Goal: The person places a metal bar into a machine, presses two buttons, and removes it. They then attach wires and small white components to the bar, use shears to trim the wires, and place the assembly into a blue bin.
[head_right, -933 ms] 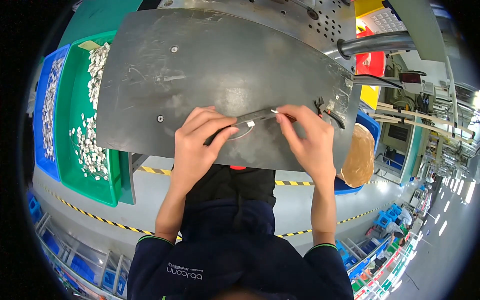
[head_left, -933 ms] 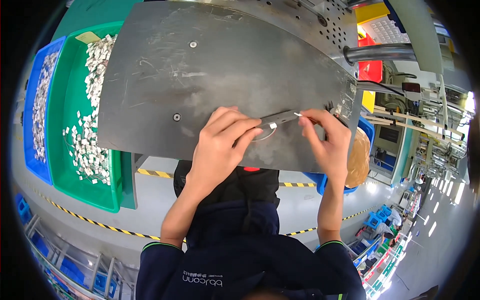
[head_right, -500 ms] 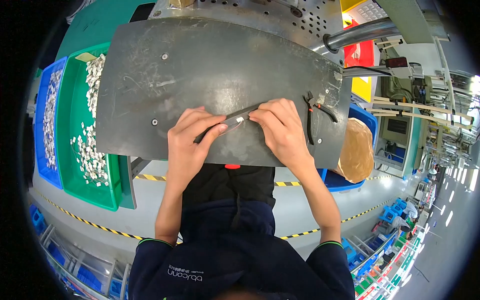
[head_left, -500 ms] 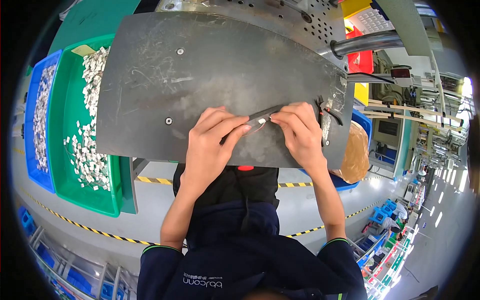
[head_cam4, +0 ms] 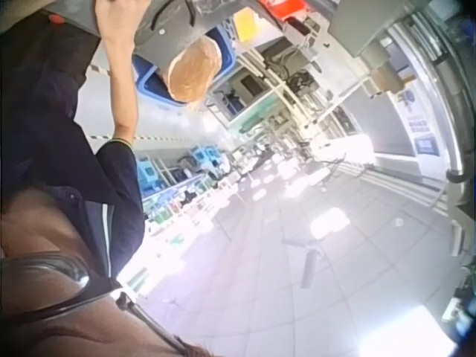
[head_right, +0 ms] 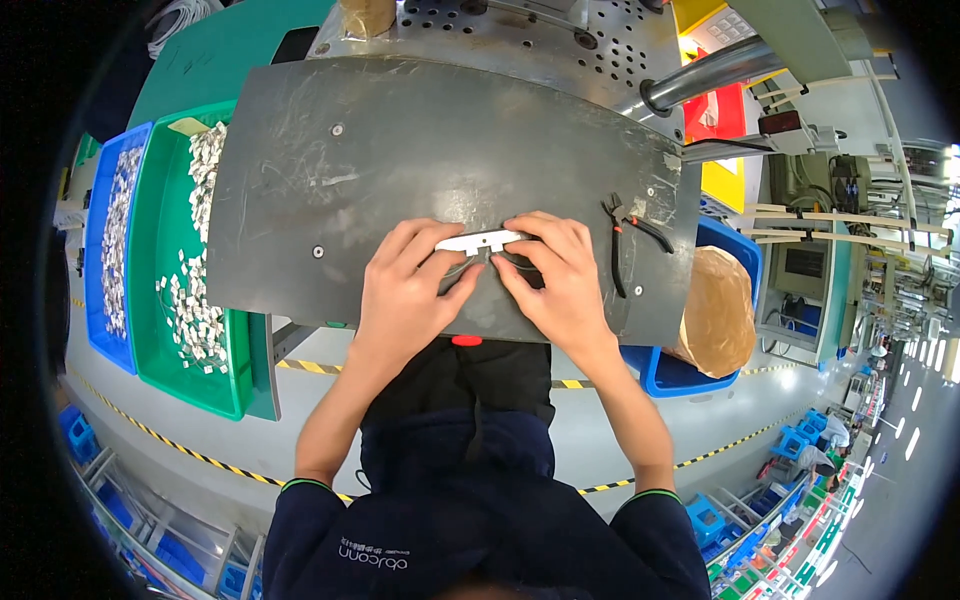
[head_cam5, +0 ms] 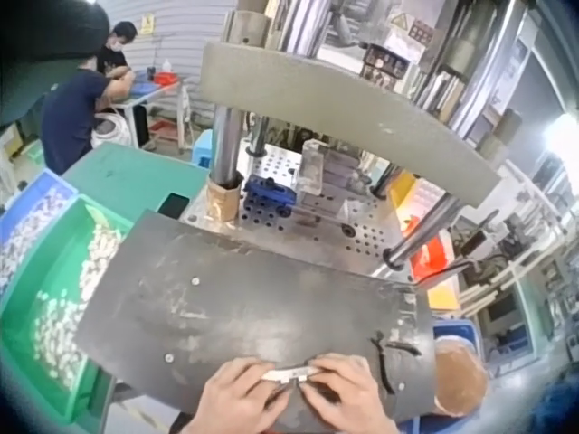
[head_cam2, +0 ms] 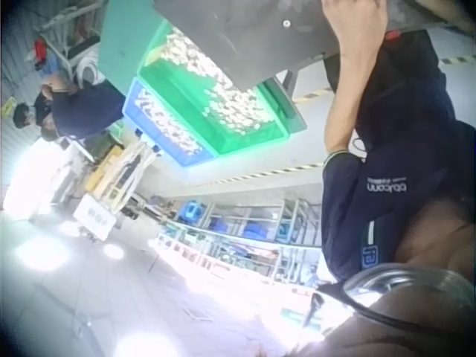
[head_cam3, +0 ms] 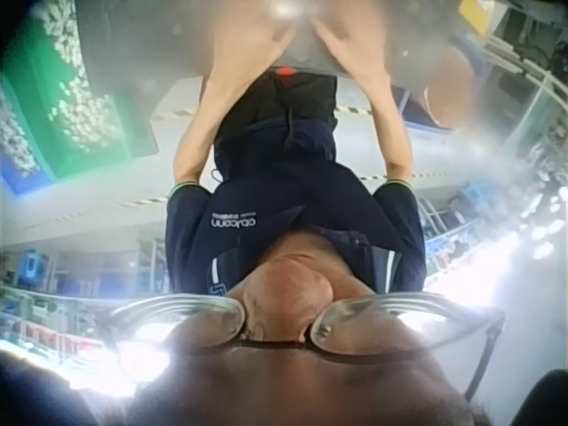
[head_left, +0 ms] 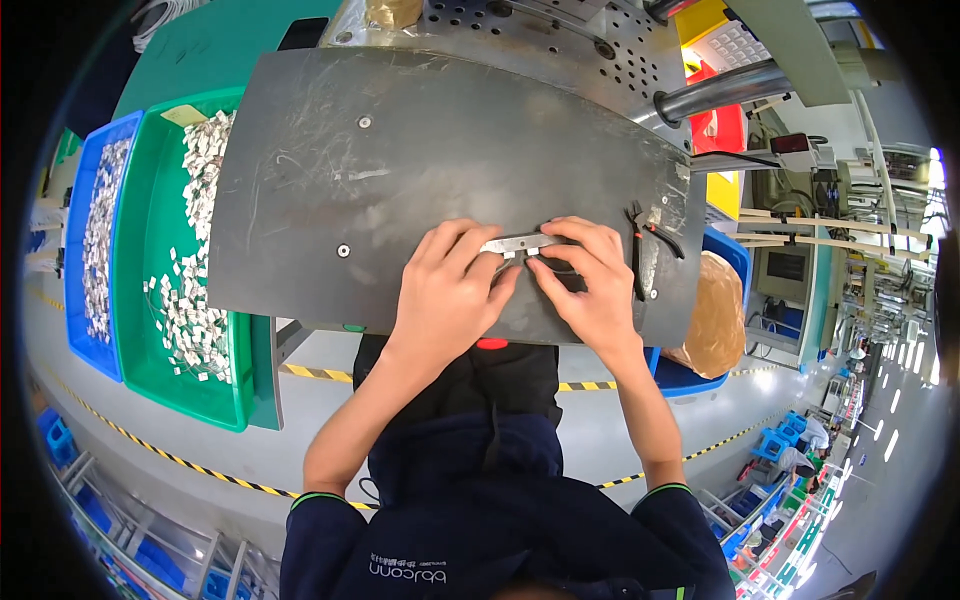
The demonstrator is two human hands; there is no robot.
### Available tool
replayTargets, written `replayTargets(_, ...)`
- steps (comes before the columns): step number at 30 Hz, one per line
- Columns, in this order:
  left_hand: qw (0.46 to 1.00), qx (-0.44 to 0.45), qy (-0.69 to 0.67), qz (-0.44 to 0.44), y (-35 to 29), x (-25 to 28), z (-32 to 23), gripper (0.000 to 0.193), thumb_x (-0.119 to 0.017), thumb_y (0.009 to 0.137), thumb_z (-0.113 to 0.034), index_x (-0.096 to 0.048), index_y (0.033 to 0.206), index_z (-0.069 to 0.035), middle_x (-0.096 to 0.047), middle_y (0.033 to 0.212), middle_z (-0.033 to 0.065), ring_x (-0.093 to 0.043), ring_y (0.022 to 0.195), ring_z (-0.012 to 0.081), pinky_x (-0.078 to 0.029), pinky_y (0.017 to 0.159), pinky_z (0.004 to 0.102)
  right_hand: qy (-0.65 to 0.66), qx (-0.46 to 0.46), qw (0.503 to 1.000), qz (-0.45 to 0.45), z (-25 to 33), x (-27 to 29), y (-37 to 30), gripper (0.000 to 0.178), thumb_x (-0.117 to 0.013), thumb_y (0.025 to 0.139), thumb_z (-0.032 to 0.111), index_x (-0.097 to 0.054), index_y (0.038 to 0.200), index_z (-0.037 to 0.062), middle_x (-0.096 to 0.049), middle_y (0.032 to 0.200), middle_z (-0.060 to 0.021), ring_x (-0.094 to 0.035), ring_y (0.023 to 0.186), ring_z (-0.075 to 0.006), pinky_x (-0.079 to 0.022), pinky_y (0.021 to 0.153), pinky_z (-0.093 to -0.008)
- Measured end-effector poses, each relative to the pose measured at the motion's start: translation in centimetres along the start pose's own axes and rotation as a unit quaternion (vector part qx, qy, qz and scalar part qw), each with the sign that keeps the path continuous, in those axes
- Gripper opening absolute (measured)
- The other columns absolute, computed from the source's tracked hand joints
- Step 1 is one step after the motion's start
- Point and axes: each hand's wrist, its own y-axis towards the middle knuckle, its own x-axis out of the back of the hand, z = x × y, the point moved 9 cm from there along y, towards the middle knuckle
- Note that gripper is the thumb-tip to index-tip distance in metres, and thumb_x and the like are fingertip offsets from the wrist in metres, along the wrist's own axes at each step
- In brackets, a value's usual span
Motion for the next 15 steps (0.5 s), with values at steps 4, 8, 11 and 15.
replayTargets(4, 0.997, -0.044, 0.056, 0.043, 0.6, -0.9, -0.6, 0.014, -0.083, 0.078, -0.005, -0.073, 0.087, -0.002, -0.075, 0.106, 0.0052, -0.070, 0.098, 0.0266, -0.059, 0.080, 0.0404, 0.057, -0.081, 0.995, 0.016, -1.0, -0.6, 0.1, 0.013, -0.084, 0.081, 0.003, -0.080, 0.093, 0.0029, -0.078, 0.118, -0.0046, -0.068, 0.108, -0.0245, -0.051, 0.095, -0.0353)
replayTargets(8, 0.995, -0.045, 0.044, 0.077, 1.2, -0.7, -0.9, 0.014, -0.082, 0.079, -0.002, -0.074, 0.091, -0.001, -0.075, 0.107, 0.0059, -0.070, 0.098, 0.0263, -0.060, 0.080, 0.0390, 0.063, -0.033, 0.997, 0.013, -0.7, -0.2, 0.4, 0.012, -0.084, 0.081, 0.003, -0.078, 0.092, 0.0024, -0.078, 0.114, -0.0044, -0.070, 0.104, -0.0246, -0.047, 0.094, -0.0350)
replayTargets(11, 0.993, -0.061, 0.031, 0.096, 1.7, -0.6, -0.9, 0.013, -0.081, 0.079, -0.001, -0.075, 0.090, 0.000, -0.076, 0.107, 0.0063, -0.070, 0.098, 0.0268, -0.060, 0.080, 0.0387, 0.068, -0.006, 0.998, 0.019, -0.9, -0.2, 0.4, 0.010, -0.083, 0.082, 0.003, -0.077, 0.090, 0.0022, -0.078, 0.113, -0.0051, -0.071, 0.108, -0.0244, -0.046, 0.095, -0.0377)
replayTargets(15, 0.991, -0.087, 0.000, 0.104, 3.5, -1.5, 0.5, 0.009, -0.081, 0.079, -0.001, -0.075, 0.086, 0.000, -0.076, 0.105, 0.0074, -0.071, 0.096, 0.0286, -0.059, 0.081, 0.0394, 0.067, 0.029, 0.997, 0.000, -1.6, -0.4, 1.7, 0.010, -0.082, 0.083, 0.003, -0.076, 0.090, 0.0019, -0.077, 0.109, -0.0073, -0.071, 0.109, -0.0245, -0.045, 0.096, -0.0405)
